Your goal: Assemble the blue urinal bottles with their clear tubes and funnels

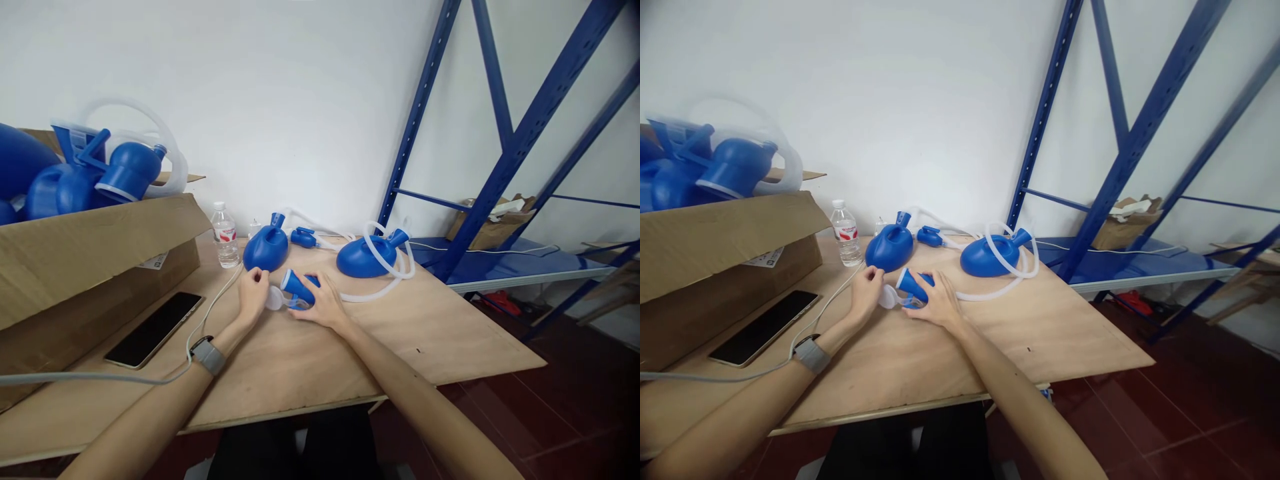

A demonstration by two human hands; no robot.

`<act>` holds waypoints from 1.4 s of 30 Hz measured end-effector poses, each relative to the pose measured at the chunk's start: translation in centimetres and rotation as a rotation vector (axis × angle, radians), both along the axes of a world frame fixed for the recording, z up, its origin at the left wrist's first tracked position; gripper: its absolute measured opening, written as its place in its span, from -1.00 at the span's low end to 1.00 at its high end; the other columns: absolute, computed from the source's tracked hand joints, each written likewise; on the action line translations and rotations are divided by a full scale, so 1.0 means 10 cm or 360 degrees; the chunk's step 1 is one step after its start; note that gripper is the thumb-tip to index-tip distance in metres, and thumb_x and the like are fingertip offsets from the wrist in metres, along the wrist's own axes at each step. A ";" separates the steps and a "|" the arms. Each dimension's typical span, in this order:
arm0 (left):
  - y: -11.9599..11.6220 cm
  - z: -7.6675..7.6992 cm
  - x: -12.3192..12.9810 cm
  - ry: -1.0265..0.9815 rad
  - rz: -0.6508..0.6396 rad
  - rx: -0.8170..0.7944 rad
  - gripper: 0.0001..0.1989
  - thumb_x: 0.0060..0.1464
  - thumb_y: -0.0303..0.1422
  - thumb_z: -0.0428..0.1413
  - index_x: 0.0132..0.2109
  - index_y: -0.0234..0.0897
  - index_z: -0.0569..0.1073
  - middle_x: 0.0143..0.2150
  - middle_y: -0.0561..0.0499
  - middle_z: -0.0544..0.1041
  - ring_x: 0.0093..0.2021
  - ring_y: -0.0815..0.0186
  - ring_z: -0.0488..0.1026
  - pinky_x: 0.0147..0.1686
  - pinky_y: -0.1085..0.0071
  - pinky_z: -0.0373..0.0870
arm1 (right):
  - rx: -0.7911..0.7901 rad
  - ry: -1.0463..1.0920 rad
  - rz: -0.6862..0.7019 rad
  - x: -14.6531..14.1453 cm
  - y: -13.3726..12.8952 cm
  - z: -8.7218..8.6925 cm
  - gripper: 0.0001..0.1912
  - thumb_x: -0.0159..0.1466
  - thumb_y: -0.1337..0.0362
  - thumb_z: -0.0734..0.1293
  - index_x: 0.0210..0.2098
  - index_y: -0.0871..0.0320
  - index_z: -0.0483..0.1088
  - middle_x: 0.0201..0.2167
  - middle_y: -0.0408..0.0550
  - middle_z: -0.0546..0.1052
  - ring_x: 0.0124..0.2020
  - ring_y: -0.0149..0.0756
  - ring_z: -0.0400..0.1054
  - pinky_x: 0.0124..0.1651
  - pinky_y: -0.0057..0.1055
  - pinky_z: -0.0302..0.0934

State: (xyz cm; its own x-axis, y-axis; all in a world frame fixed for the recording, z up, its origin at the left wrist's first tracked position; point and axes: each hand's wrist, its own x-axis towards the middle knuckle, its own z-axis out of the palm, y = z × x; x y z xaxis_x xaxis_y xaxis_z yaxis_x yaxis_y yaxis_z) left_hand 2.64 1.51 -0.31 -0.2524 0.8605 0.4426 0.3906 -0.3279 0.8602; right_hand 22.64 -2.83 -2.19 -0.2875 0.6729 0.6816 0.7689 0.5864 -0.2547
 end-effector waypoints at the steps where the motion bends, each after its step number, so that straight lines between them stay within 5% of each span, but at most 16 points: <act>1: 0.02 0.00 -0.03 0.0001 0.0038 0.0008 -0.71 0.11 -0.34 0.01 -0.56 -0.19 0.18 -0.60 0.14 0.20 -0.49 0.33 0.20 -0.40 0.37 0.08 | 0.0004 0.0024 -0.0027 0.04 0.02 0.00 -0.05 0.03 0.01 0.58 0.37 -0.05 0.27 0.08 0.08 0.41 0.09 0.02 0.37 0.18 -0.05 0.33; 5: 0.01 0.04 -0.07 0.0065 0.0121 0.0149 -0.76 0.20 -0.28 0.02 -0.44 -0.19 0.29 -0.39 0.05 0.36 -0.27 0.23 0.33 -0.21 0.32 0.22 | 0.0000 0.0097 -0.0127 0.12 0.08 -0.01 -0.05 0.06 0.03 0.57 0.39 -0.07 0.24 0.12 0.08 0.39 0.14 0.04 0.35 0.21 -0.02 0.32; 10: -0.13 0.06 0.08 0.0432 -0.0514 0.0438 -0.81 0.21 -0.22 0.09 -0.33 -0.20 0.39 -0.31 0.02 0.45 -0.22 0.23 0.38 -0.12 0.30 0.28 | 0.0043 0.0029 -0.0052 0.08 0.04 -0.02 -0.07 0.09 0.01 0.55 0.39 -0.05 0.23 0.13 0.09 0.41 0.13 0.02 0.36 0.19 -0.04 0.33; 17: -0.12 0.06 0.10 0.0305 -0.0827 0.0129 -0.55 0.14 -0.08 0.17 -0.50 -0.21 0.16 -0.53 0.17 0.19 -0.47 0.39 0.16 -0.42 0.42 0.13 | 0.0115 -0.0103 0.0095 0.07 0.03 -0.05 -0.08 0.07 -0.04 0.56 0.36 -0.02 0.27 0.12 0.12 0.42 0.11 0.03 0.37 0.16 -0.05 0.34; 27: -0.07 0.04 0.09 0.0019 -0.1063 -0.0067 -0.61 0.04 0.00 0.23 -0.37 -0.26 0.42 -0.40 0.04 0.45 -0.34 0.29 0.40 -0.21 0.33 0.37 | 0.0041 -0.0114 0.0073 0.13 0.05 -0.05 -0.04 0.06 -0.04 0.57 0.38 -0.03 0.26 0.15 0.11 0.41 0.11 0.03 0.37 0.19 -0.05 0.33; 35: -0.09 0.12 0.00 0.0053 -0.1187 -0.0183 -0.47 -0.08 0.03 0.29 -0.54 -0.23 0.21 -0.54 0.13 0.26 -0.46 0.37 0.25 -0.40 0.43 0.23 | -0.0024 -0.0122 0.0226 0.13 0.05 -0.06 -0.03 0.06 -0.13 0.56 0.39 -0.06 0.25 0.16 0.11 0.40 0.14 0.04 0.36 0.19 -0.01 0.32; 42: 0.02 0.16 -0.20 -0.0133 -0.1291 -0.0197 -0.52 0.01 0.02 0.21 -0.55 -0.22 0.24 -0.54 0.08 0.35 -0.46 0.35 0.29 -0.39 0.40 0.21 | -0.0091 -0.0068 0.0360 0.28 0.04 -0.02 -0.01 0.05 -0.06 0.58 0.40 -0.01 0.24 0.13 0.11 0.40 0.13 0.01 0.36 0.22 -0.05 0.29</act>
State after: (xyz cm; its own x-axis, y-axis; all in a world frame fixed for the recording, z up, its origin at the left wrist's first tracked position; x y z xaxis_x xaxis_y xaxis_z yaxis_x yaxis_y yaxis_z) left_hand 0.67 1.73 1.25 0.4406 0.8309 0.3399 0.0063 -0.3814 0.9244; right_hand 25.44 -2.46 -2.35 -0.4631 0.6254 0.6281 0.6306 0.7304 -0.2623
